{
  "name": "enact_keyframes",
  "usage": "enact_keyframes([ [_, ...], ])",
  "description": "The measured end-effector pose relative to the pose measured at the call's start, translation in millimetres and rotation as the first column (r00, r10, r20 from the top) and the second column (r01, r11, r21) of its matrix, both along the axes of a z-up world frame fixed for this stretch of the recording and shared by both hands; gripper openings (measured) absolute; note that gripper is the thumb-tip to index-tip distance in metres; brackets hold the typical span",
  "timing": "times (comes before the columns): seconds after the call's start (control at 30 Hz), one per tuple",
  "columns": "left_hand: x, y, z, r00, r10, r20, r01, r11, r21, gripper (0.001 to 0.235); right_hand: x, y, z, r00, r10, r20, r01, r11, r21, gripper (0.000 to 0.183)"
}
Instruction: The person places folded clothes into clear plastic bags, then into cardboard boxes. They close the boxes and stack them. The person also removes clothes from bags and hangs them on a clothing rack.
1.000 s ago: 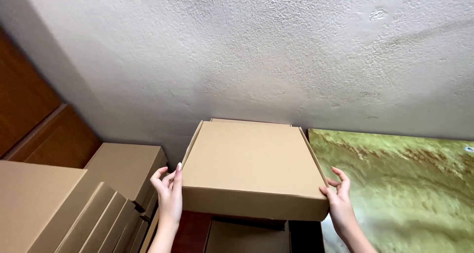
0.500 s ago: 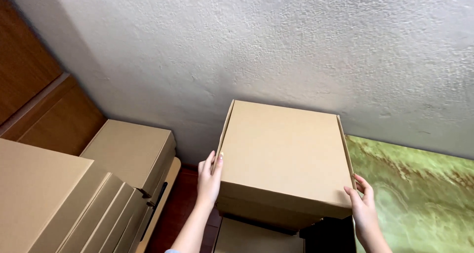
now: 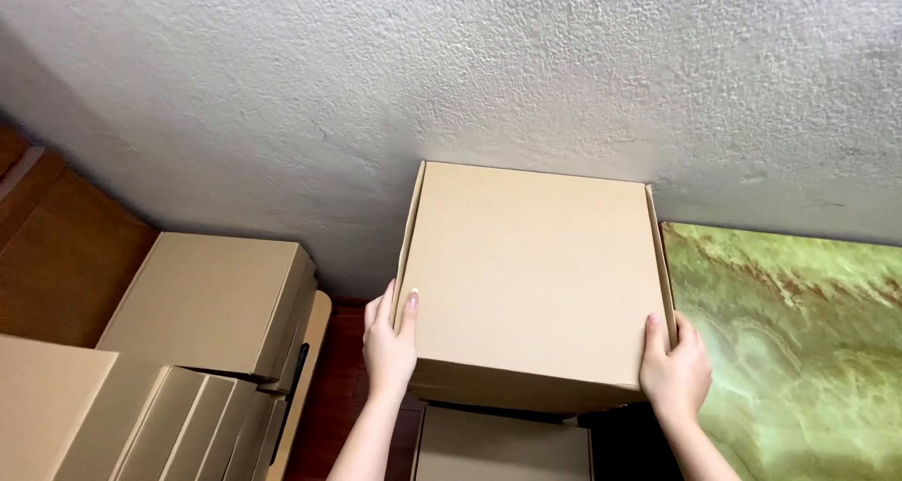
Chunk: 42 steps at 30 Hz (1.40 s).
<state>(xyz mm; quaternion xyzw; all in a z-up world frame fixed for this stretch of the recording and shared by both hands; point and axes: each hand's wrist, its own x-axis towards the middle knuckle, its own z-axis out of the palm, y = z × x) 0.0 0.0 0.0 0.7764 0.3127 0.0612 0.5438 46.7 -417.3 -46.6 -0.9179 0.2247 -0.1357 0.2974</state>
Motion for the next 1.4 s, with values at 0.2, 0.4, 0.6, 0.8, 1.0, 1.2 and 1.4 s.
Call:
enact_keyframes([
  [0.2,-2,0,-2,1.0,0.006,0.024,-0.006,1.0,0.019,0.074,-6,5,0,0.994,-0.066,0.088,0.064,0.997,0.031,0.05],
  [0.4,0,3,-16,0.997,0.022,0.071,-0.028,0.997,0.073,0.071,-11,0,-7,0.985,-0.078,0.157,0.078,0.997,0.004,0.053],
  [0.6,-3,7,-11,0.992,-0.044,0.119,0.029,0.992,0.122,0.076,-8,-1,25,0.999,0.034,0.01,-0.035,0.998,0.048,0.062],
  [0.8,3,8,-16,0.988,-0.033,0.15,0.003,0.981,0.196,0.069,-6,-26,-10,0.957,-0.102,0.271,-0.078,0.81,0.581,0.058],
  [1.0,-68,10,-4,0.948,0.093,0.304,-0.014,0.968,-0.251,0.112,-101,-14,-60,0.935,-0.239,0.262,-0.058,0.626,0.778,0.096],
  [1.2,-248,-16,-200,0.987,0.147,-0.069,-0.162,0.935,-0.314,0.062,-232,5,-143,0.976,-0.118,-0.184,0.217,0.643,0.735,0.042],
  [1.4,-394,-46,-320,0.94,0.106,-0.325,-0.228,0.904,-0.363,0.062,-316,-18,-250,0.855,0.0,-0.519,0.333,0.767,0.549,0.057],
])
